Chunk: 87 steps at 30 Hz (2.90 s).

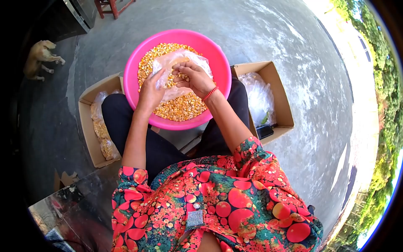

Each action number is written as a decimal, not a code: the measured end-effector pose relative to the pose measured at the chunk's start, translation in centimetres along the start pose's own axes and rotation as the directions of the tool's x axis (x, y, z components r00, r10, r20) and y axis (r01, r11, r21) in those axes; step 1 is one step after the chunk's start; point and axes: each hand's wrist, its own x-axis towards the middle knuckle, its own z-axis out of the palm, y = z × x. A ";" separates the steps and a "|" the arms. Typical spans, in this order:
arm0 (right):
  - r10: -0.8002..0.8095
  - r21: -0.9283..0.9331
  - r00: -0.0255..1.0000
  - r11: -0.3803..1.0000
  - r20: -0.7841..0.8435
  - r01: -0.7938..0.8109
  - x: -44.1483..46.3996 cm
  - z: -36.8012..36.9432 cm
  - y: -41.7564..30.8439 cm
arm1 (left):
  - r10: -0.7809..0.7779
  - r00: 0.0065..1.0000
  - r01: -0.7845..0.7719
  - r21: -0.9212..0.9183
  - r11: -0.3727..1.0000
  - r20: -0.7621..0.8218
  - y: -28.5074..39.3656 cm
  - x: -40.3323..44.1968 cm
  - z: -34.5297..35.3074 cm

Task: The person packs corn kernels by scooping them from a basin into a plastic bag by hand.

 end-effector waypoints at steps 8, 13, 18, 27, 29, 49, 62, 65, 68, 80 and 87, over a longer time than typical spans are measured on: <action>0.069 -0.771 0.982 0.630 0.177 0.094 -1.4 0.3 -0.3 | 0.019 0.999 -0.019 -0.008 1.000 -0.041 -0.4 -0.1 -0.2; -0.058 -0.980 0.978 -0.002 0.200 0.200 -1.9 -2.4 5.8 | 0.042 0.998 -0.039 0.062 0.997 -0.040 -0.7 0.1 0.4; 0.170 -0.960 0.949 -0.041 0.267 0.277 -1.7 -1.1 8.6 | 0.028 0.999 -0.026 0.051 0.998 -0.031 -0.9 0.0 0.3; 0.022 -0.958 0.966 0.133 0.259 0.254 -1.2 -1.9 9.6 | 0.033 0.997 -0.027 0.093 0.995 -0.066 -1.3 -0.1 0.5; 0.048 -0.958 0.974 0.195 0.223 0.210 -0.9 -2.0 9.3 | 0.065 0.987 -0.050 0.108 0.993 -0.146 -1.3 0.0 0.5; 0.138 0.056 0.986 0.988 0.094 -0.144 0.7 -0.6 1.3 | -0.139 0.984 0.142 0.017 0.990 -0.115 -1.4 0.5 0.7; 0.086 -0.914 0.927 0.222 0.364 0.338 -0.4 -2.1 3.7 | -0.188 0.980 0.190 0.029 0.981 -0.067 -0.1 0.7 0.1; -0.052 -0.973 0.972 -0.009 0.230 0.230 -0.8 -2.1 7.8 | -0.062 0.980 0.061 -0.012 0.998 -0.191 -1.5 0.5 1.3; 0.083 -0.965 0.961 0.003 0.263 0.263 -1.3 -0.5 8.9 | -0.057 0.969 0.033 -0.103 0.994 -0.241 -2.2 0.5 1.7; 0.350 -0.562 0.933 0.789 0.079 -0.248 -1.9 -0.7 6.4 | -0.408 0.909 0.290 -0.837 0.464 0.088 -2.1 1.2 1.1; 0.326 0.054 0.912 0.935 0.251 -0.349 -3.3 -1.9 4.3 | -0.277 0.961 0.225 -0.577 0.785 -0.003 -3.1 0.9 2.5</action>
